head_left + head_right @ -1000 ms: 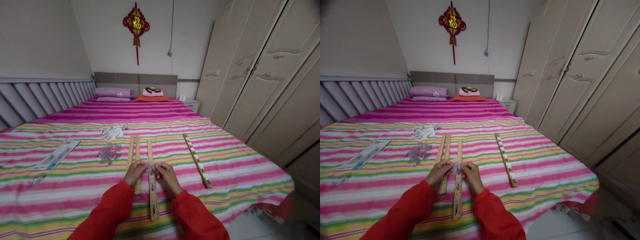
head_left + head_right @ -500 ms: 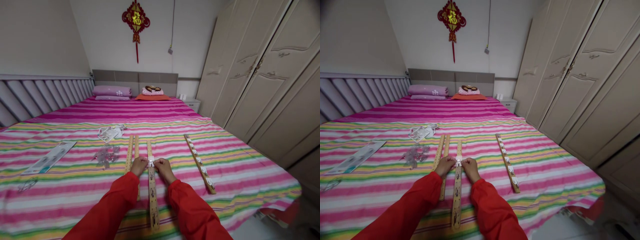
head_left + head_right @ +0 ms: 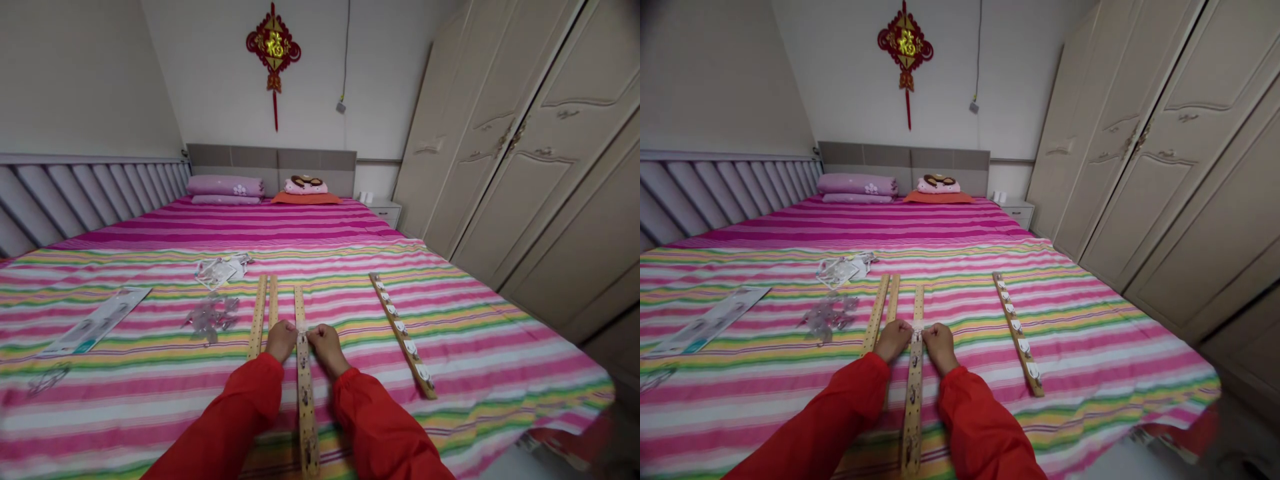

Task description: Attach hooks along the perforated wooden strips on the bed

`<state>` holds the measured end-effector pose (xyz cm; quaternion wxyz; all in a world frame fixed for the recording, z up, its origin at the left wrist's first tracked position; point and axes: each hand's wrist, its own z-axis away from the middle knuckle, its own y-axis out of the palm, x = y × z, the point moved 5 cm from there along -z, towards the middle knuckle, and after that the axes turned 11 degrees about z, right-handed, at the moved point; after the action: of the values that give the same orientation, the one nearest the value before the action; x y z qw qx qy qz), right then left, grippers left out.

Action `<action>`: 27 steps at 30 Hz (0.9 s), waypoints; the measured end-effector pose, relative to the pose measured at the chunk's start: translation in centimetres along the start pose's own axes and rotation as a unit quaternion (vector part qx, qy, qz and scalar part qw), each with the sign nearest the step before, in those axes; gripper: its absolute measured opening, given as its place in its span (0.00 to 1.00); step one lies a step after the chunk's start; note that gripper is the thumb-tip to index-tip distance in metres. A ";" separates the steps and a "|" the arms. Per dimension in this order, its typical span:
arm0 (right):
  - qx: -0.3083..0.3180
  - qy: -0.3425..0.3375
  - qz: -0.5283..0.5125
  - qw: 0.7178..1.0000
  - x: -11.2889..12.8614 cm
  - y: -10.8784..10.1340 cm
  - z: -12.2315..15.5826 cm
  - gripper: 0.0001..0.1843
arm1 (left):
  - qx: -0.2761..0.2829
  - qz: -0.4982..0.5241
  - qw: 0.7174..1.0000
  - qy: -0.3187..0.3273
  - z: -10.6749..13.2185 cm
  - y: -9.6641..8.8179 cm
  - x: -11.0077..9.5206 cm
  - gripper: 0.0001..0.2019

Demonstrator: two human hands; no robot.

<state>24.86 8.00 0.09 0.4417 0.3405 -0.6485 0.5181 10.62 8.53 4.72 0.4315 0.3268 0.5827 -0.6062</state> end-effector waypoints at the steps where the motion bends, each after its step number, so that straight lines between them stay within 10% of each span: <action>1: -0.002 0.001 -0.002 1.000 -0.1 0.0 0.0 0.10 | -0.005 -0.011 1.000 0.001 0.0 0.0 -0.1 0.06; 15: 0.002 0.026 -0.014 1.000 -0.1 0.2 0.0 0.10 | -0.018 -0.067 0.997 0.016 0.1 0.5 0.6 0.04; 23: 0.009 0.012 -0.037 0.999 -0.4 0.3 0.1 0.04 | -0.004 -0.072 0.991 0.117 -0.1 0.9 1.0 0.21; 27: 0.025 -0.052 -0.036 0.998 0.1 0.1 0.8 0.20 | 0.034 -0.048 0.990 0.130 0.4 1.1 1.0 0.15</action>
<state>24.57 7.27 0.10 0.4169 0.4008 -0.6448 0.4998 11.24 8.02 3.44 0.3114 0.3888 0.6281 -0.5977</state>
